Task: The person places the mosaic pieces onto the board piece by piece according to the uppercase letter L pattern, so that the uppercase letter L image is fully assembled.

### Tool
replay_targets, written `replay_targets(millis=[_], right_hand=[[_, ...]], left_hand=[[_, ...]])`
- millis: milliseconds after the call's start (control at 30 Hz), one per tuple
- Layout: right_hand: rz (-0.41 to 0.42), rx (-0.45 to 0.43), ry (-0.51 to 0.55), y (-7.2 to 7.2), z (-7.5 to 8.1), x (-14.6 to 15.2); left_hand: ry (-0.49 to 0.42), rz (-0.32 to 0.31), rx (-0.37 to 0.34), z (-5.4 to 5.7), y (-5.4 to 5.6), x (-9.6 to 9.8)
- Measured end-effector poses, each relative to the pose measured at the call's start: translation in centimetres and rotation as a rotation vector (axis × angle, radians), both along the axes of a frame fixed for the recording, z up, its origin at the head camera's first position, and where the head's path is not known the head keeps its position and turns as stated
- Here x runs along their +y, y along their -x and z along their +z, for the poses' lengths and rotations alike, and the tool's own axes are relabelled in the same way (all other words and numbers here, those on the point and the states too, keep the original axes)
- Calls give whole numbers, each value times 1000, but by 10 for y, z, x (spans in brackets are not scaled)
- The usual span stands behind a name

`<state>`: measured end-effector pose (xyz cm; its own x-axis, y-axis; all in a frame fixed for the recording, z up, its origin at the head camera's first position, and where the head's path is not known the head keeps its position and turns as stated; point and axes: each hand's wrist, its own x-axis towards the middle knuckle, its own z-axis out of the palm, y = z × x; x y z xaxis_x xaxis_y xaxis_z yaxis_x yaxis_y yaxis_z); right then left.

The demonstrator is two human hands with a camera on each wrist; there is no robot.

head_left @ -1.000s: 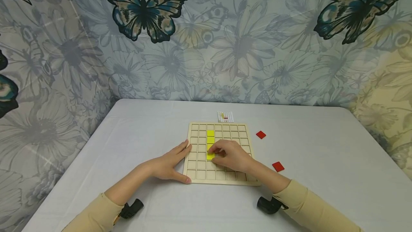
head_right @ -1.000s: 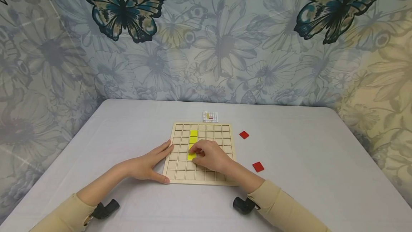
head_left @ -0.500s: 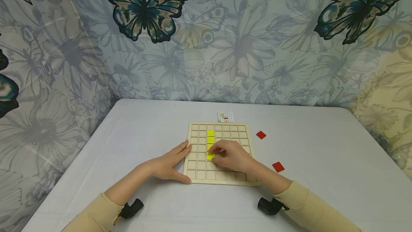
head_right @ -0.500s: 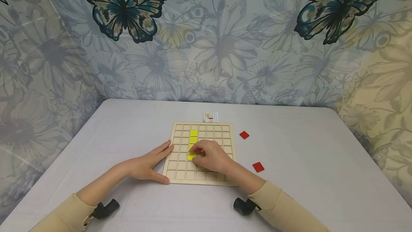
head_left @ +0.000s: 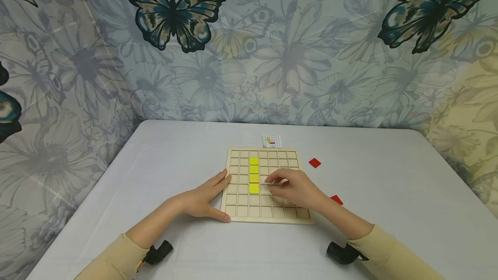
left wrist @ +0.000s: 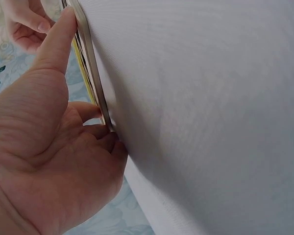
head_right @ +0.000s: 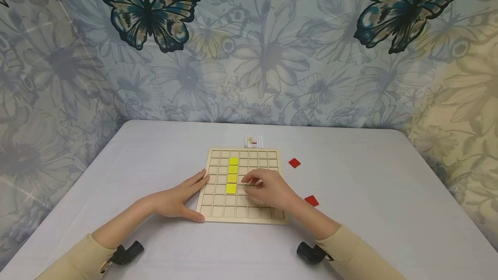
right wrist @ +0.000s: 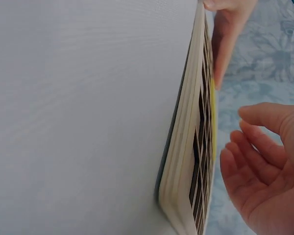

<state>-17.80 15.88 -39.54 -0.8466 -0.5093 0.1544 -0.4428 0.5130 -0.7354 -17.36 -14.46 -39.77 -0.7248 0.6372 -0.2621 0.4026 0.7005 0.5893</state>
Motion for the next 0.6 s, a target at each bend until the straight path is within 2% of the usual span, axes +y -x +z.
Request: replay_targets(millis=[233, 600], right_hand=[[-81, -37, -9, -6, 3, 19], [-153, -65, -1, -14, 3, 50]], left_hand=[[-13, 1, 0, 0, 0, 0], [-10, 6, 3, -1, 0, 0]])
